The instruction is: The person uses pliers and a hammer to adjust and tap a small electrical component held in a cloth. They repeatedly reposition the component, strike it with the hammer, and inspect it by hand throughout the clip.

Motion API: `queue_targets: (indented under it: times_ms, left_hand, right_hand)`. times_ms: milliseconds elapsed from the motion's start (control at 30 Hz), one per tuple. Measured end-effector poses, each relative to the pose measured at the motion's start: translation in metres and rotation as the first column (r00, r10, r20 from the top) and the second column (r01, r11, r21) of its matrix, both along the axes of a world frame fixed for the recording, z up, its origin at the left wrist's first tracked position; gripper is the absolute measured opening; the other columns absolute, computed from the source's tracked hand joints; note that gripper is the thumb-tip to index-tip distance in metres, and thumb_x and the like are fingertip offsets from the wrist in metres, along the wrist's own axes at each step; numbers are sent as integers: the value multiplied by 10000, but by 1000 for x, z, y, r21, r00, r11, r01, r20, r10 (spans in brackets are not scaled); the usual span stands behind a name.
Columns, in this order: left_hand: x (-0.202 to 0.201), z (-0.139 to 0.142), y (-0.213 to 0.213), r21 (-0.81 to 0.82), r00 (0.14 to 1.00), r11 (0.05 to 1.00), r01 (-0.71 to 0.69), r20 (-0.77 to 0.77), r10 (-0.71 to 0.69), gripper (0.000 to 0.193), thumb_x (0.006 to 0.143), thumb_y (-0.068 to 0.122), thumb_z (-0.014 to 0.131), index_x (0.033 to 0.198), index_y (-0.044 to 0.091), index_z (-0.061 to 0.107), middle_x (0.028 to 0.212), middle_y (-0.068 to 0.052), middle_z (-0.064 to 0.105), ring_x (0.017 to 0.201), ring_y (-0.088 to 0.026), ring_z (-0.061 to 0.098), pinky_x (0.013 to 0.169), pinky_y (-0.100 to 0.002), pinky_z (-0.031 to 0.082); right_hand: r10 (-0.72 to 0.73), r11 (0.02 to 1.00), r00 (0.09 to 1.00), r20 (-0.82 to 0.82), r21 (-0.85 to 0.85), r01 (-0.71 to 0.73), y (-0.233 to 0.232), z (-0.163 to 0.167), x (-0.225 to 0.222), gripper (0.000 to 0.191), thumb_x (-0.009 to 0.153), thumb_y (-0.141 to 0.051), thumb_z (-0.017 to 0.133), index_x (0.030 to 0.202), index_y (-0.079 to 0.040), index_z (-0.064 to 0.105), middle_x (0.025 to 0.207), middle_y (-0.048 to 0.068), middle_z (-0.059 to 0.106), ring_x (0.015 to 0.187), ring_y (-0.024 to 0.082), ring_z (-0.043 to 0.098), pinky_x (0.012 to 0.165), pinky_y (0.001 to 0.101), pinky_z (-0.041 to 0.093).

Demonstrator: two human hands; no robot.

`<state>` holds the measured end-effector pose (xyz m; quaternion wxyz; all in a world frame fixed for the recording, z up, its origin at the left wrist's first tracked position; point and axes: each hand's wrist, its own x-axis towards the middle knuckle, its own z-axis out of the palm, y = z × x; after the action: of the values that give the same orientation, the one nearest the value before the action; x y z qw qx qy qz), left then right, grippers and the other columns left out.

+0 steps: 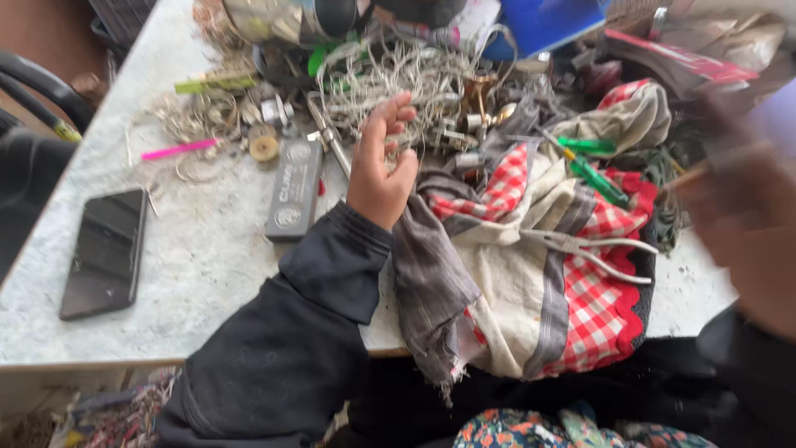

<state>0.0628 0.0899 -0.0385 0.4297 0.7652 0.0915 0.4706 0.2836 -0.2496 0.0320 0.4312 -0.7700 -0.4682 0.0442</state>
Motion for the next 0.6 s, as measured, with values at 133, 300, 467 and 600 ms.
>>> queue_targets:
  times_ms: [133,300,467,600]
  left_hand:
    - [-2,1,-3,-25,1000,1000,18,22,-17,688,885,-62,547,1538,135,453,1394,-25,613,1216,-138,559,1033,-305,455]
    - [-3,12,-4,-32,1000,999,-15,8,15,705,853,-76,532,1528,123,478,1353,-32,631,1189,-142,562,1025,-305,449]
    - [-1,8,-3,42,999,999,-10,48,8,673,893,-80,542,1532,119,474,1371,-32,640,1184,-142,579,1020,-296,447]
    - [-2,5,-2,32,999,999,2,48,-3,694,878,-85,536,1538,117,468,1375,-41,629,1193,-147,568,1036,-297,457]
  right_hand:
    - [-234,966,970,-63,-123,225,18,-13,-9,673,968,-163,621,1609,-255,434,845,120,676,704,199,603,648,359,557]
    - [43,754,998,41,-657,-6,34,-37,-35,712,1004,-201,622,1662,-331,382,763,137,631,675,203,551,623,350,543]
    - [-15,988,991,-130,-152,-5,0,3,16,331,1108,-279,535,1307,-16,570,709,65,603,543,178,553,494,374,403]
    - [-350,934,909,-228,-160,319,26,-31,-12,344,1140,-349,530,1275,-50,635,745,51,582,594,142,526,523,325,406]
